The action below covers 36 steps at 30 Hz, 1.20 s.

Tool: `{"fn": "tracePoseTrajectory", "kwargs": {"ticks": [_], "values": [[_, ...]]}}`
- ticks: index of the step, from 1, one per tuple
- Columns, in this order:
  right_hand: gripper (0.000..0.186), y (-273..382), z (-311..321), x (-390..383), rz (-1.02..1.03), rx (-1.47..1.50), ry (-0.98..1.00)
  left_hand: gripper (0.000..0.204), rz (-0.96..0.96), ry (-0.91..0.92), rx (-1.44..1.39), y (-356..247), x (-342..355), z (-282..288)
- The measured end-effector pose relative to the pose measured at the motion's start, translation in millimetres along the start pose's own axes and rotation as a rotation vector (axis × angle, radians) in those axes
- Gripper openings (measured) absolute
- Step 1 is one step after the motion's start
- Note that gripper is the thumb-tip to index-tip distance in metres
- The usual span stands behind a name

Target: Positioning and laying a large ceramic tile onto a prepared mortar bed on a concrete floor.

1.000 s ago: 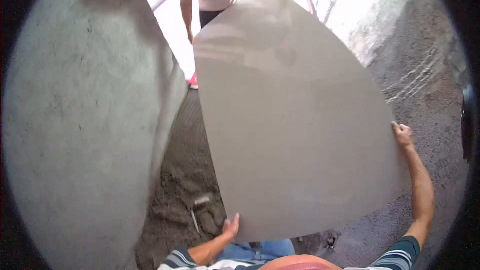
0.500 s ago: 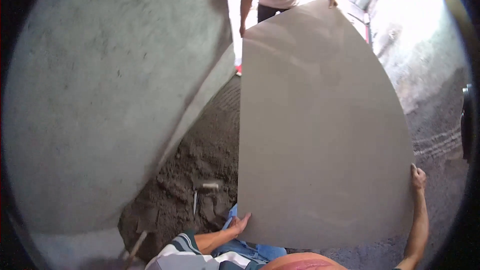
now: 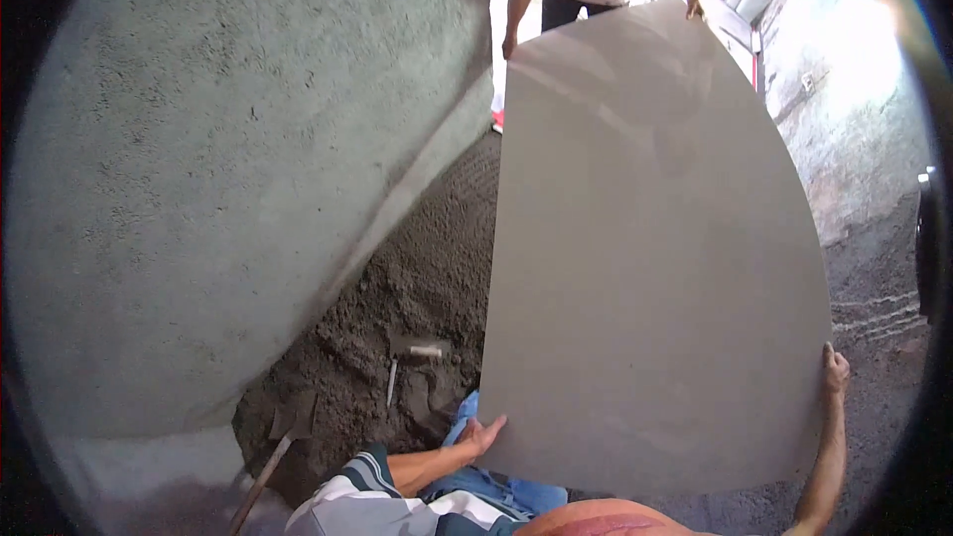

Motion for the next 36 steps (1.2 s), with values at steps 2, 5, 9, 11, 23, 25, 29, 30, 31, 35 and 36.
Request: {"fn": "tracePoseTrajectory", "kwargs": {"ticks": [2,5,9,11,23,25,29,30,31,35,36], "values": [[0.052,-6.8,-1.6,4.9,-0.004,-0.021,-0.02,0.103,-0.026,-0.041,0.02,-4.1,2.4,1.0],[0.053,-8.8,-8.5,9.2,-0.035,-0.029,0.024,0.101,-0.071,-0.084,0.015,-8.1,6.4,0.3],[0.054,-18.8,-19.2,15.9,0.01,-0.061,0.018,0.099,-0.062,-0.08,0.017,0.6,18.3,-1.4],[0.053,-19.7,-21.1,17.0,-0.002,-0.064,-0.022,0.097,-0.075,-0.072,-0.003,1.6,21.6,-1.2],[0.053,-28.8,-17.5,14.7,-0.051,-0.036,-0.001,0.091,-0.041,-0.147,0.128,0.9,35.2,-14.6],[0.054,-35.2,-17.4,14.2,-0.06,-0.066,0.003,0.09,-0.025,-0.123,0.136,5.6,36.9,-15.9],[0.057,-34.5,-19.9,22.3,-0.061,-0.129,0.044,0.089,-0.062,-0.145,0.144,5.1,35.8,-19.8],[0.057,-31.4,-22.8,22.5,-0.063,-0.13,0.048,0.089,-0.027,-0.165,0.169,6.9,34.6,-18.2],[0.057,-28.1,-26.6,22.0,-0.07,-0.098,0.051,0.089,-0.023,-0.165,0.171,7.4,32.5,-15.7],[0.057,-24.8,-36.9,20.3,-0.096,-0.1,0.023,0.092,-0.035,-0.112,0.113,-11.0,25.5,-10.1],[0.057,-23.0,-40.7,17.3,-0.099,-0.099,0.028,0.094,-0.009,-0.142,0.133,-8.2,24.7,-5.9]]}}
Point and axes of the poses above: each hand's wrist, its own x-axis towards the middle knuckle, its own z-axis out of the back of the hand, y = z × x, the point moved 7 cm from there along x, towards the middle knuckle, and after that the axes turned 2 degrees about z, right-handed, at the moved point
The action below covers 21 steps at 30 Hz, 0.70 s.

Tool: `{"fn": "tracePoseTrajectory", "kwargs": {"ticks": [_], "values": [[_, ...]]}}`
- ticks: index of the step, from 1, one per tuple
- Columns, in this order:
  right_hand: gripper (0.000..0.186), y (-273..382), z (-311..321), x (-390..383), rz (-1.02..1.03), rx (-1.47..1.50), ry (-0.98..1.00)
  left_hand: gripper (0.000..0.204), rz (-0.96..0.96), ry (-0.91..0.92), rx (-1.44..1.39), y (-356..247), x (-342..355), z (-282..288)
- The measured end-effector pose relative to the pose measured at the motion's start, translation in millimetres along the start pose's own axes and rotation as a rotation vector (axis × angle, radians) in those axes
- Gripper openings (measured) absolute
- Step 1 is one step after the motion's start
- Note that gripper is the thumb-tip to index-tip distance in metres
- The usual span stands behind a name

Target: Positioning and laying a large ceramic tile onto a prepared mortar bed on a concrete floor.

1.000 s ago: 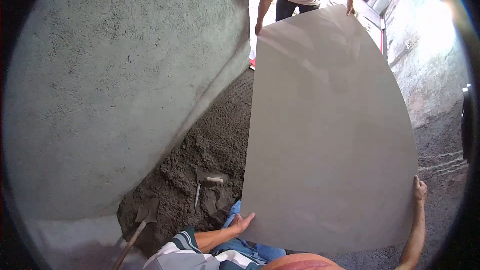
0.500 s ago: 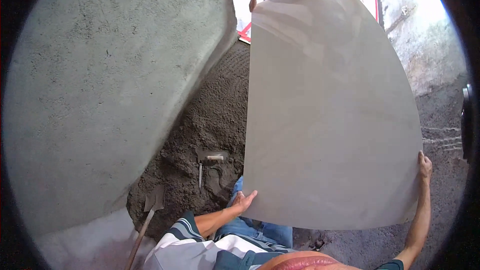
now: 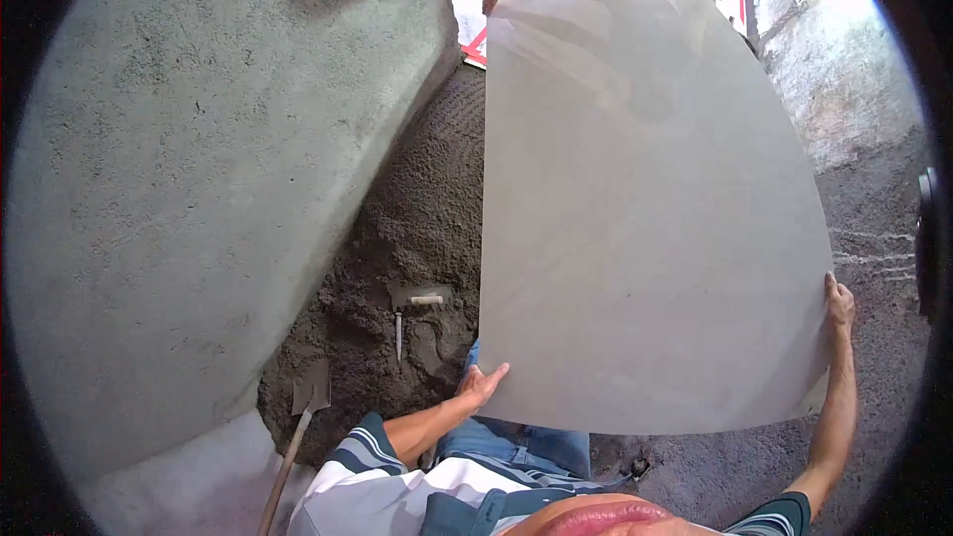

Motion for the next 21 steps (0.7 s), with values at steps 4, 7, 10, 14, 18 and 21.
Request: {"fn": "tracePoseTrajectory", "kwargs": {"ticks": [4,7,10,14,18,21], "values": [[0.057,10.7,-8.3,3.1,0.019,0.062,0.003,0.09,-0.032,-0.017,0.008,2.8,15.5,0.6],[0.056,30.1,-12.1,-6.0,0.003,-0.001,0.023,0.089,-0.015,-0.012,0.039,1.7,16.7,6.9],[0.056,26.4,-11.2,-9.3,-0.006,-0.042,0.05,0.088,-0.016,0.056,0.042,4.8,24.5,2.6],[0.056,17.9,-13.7,-9.7,-0.019,-0.048,0.022,0.082,-0.057,-0.005,0.121,8.4,42.1,-1.9],[0.057,28.8,-9.7,-15.2,-0.032,-0.047,0.023,0.077,-0.052,0.072,0.082,1.6,38.5,0.1],[0.058,26.7,-17.7,-19.8,-0.017,-0.102,-0.011,0.072,-0.044,0.003,0.093,11.9,43.4,3.3]]}}
Point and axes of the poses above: each hand's wrist, its own x-axis towards the middle knuckle, its own z-axis out of the back of the hand, y = z × x, the point moved 7 cm from there along x, towards the middle knuckle, and after that the axes turned 2 degrees about z, right-handed, at the moved point
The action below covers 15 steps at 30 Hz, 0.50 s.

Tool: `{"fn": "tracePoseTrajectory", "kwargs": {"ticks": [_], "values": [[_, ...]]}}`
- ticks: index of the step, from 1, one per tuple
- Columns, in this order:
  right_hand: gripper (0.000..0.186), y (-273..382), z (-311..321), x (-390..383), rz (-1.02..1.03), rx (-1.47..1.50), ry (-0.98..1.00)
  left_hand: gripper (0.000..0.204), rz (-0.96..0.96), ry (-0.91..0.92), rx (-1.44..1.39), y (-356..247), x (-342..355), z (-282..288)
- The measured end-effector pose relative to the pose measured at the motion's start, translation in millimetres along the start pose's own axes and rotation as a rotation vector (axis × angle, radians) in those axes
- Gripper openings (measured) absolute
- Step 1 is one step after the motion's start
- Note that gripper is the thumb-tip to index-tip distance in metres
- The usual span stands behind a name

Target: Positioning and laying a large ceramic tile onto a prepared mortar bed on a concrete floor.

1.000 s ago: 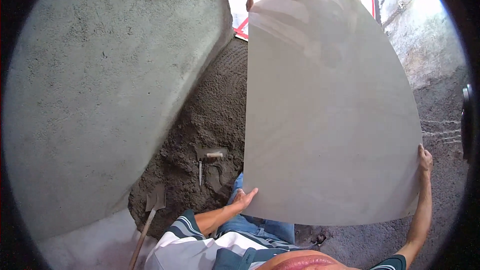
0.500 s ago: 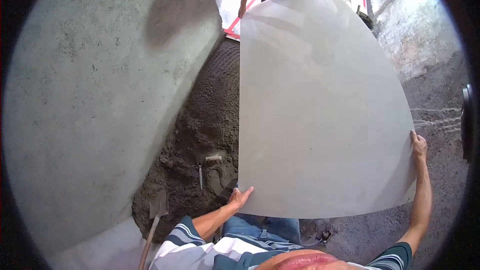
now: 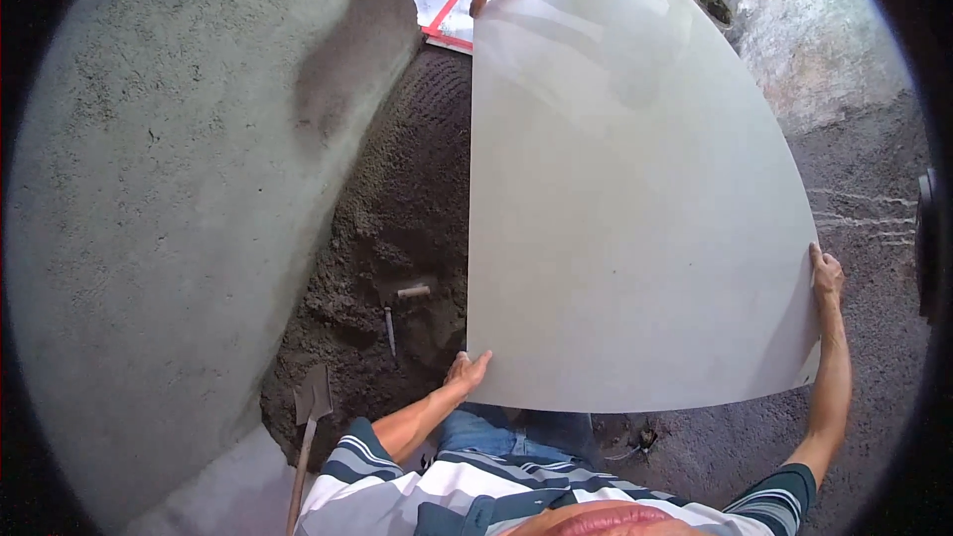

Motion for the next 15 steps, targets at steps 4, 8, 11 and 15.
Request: {"fn": "tracePoseTrajectory", "kwargs": {"ticks": [4,8,11,15], "values": [[0.059,3.1,-8.2,1.7,-0.02,0.035,0.045,0.07,-0.016,-0.053,0.055,9.7,7.9,1.2],[0.058,0.8,-4.7,-2.8,0.003,0.014,0.025,0.069,-0.031,-0.007,0.032,1.1,-0.9,0.1],[0.058,9.6,-5.5,3.0,0.029,0.047,-0.009,0.067,-0.033,-0.018,0.009,11.8,7.5,5.7],[0.057,15.7,-6.3,-1.6,0.009,0.001,-0.018,0.072,-0.005,0.028,0.019,-2.3,-3.8,11.0]]}}
Point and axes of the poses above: each hand's wrist, its own x-axis towards the middle knuckle, its own z-axis out of the back of the hand, y = z × x, the point moved 7 cm from there along x, towards the middle knuckle, and after that the axes turned 2 degrees about z, right-handed, at the moved point
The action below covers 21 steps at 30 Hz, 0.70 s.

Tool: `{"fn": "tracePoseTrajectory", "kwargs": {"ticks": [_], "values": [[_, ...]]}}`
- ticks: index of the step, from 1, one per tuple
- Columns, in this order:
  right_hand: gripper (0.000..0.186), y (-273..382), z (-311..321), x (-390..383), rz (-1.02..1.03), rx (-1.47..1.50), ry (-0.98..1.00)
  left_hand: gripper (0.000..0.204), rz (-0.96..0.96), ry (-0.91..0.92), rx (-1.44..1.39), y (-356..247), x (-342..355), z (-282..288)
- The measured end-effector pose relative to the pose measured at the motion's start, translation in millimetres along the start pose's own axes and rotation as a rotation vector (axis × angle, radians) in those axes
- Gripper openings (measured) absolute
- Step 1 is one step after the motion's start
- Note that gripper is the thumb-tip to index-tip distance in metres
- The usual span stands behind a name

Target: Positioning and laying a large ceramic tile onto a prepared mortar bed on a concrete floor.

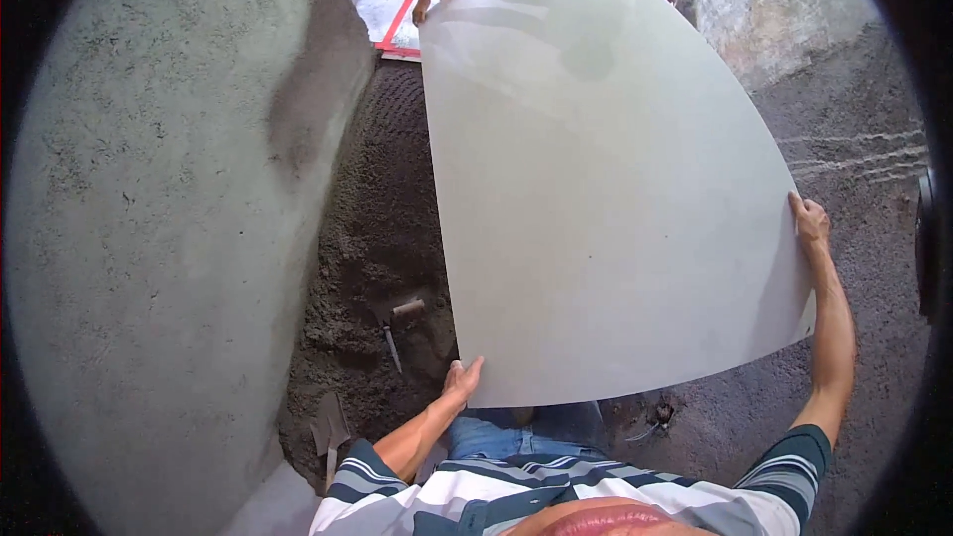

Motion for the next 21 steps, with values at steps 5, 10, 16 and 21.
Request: {"fn": "tracePoseTrajectory", "kwargs": {"ticks": [5,10,16,21], "values": [[0.056,-10.3,-2.7,6.0,-0.041,0.028,0.034,0.072,-0.057,0.017,-0.015,-7.6,2.8,-0.3],[0.057,-4.3,-11.8,12.5,0.021,0.003,-0.027,0.074,-0.041,0.032,-0.029,-0.3,2.5,1.8],[0.059,-6.9,-20.9,5.6,-0.035,-0.022,0.062,0.076,-0.053,0.044,-0.042,-12.1,-6.7,9.6],[0.059,-8.5,-22.0,9.2,-0.021,-0.022,0.047,0.076,-0.025,-0.022,0.023,-7.8,-5.9,12.4]]}}
Point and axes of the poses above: each hand's wrist, its own x-axis towards the middle knuckle, its own z-axis out of the back of the hand, y = z × x, the point moved 7 cm from there along x, towards the middle knuckle, and after that the axes turned 2 degrees about z, right-handed, at the moved point
